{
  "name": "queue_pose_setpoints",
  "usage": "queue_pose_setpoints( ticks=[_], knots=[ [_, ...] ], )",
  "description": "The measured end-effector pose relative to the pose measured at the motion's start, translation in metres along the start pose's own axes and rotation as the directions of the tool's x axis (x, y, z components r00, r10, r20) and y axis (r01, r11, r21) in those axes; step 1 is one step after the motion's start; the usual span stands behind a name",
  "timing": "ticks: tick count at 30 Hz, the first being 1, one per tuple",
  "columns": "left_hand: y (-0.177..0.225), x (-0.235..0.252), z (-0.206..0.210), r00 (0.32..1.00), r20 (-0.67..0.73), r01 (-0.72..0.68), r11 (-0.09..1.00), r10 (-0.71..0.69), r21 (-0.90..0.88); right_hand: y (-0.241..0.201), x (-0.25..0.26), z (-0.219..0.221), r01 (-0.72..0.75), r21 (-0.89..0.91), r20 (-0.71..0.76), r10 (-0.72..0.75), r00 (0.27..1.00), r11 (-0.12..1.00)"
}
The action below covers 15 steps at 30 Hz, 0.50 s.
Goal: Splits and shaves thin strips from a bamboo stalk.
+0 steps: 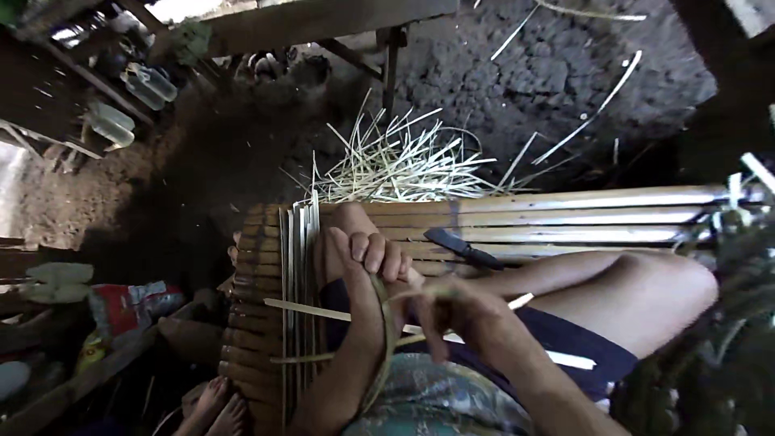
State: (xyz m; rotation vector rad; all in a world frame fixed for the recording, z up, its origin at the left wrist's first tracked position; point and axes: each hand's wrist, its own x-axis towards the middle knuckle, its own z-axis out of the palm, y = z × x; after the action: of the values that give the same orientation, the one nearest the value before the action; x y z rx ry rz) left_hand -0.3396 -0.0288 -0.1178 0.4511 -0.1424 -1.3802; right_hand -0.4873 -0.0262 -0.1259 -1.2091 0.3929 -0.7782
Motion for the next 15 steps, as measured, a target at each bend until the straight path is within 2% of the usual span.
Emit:
queue_pose_setpoints(
  ticks=[2,7,9,12,14,15],
  knots=[
    [-0.003,-0.002,0.006,0.999,-0.026,0.049,0.996,-0.048,0.073,-0.003,0.010,-0.008,-0.026,-0.031,-0.063,0.024,0.998,0.999],
    [-0.016,-0.012,0.011,0.987,0.042,0.150,0.980,-0.156,0.130,-0.010,0.014,-0.008,0.131,-0.323,-0.124,-0.179,0.976,0.937],
    [-0.015,-0.010,0.004,0.976,0.039,0.210,0.973,-0.214,0.092,-0.015,0.006,-0.011,0.143,-0.326,-0.150,-0.201,0.968,0.935],
    [-0.005,0.000,-0.024,0.973,-0.096,0.210,0.978,-0.211,-0.012,-0.022,-0.008,-0.017,0.170,-0.308,-0.186,-0.235,0.954,0.936],
    [-0.004,0.000,-0.025,0.970,-0.092,0.230,0.972,-0.225,0.048,-0.018,-0.006,-0.016,0.185,-0.391,-0.185,-0.274,0.944,0.902],
    [-0.006,-0.002,-0.014,0.963,-0.082,0.268,0.951,-0.257,0.155,-0.014,-0.002,-0.015,0.181,-0.442,-0.195,-0.292,0.936,0.878]
  ],
)
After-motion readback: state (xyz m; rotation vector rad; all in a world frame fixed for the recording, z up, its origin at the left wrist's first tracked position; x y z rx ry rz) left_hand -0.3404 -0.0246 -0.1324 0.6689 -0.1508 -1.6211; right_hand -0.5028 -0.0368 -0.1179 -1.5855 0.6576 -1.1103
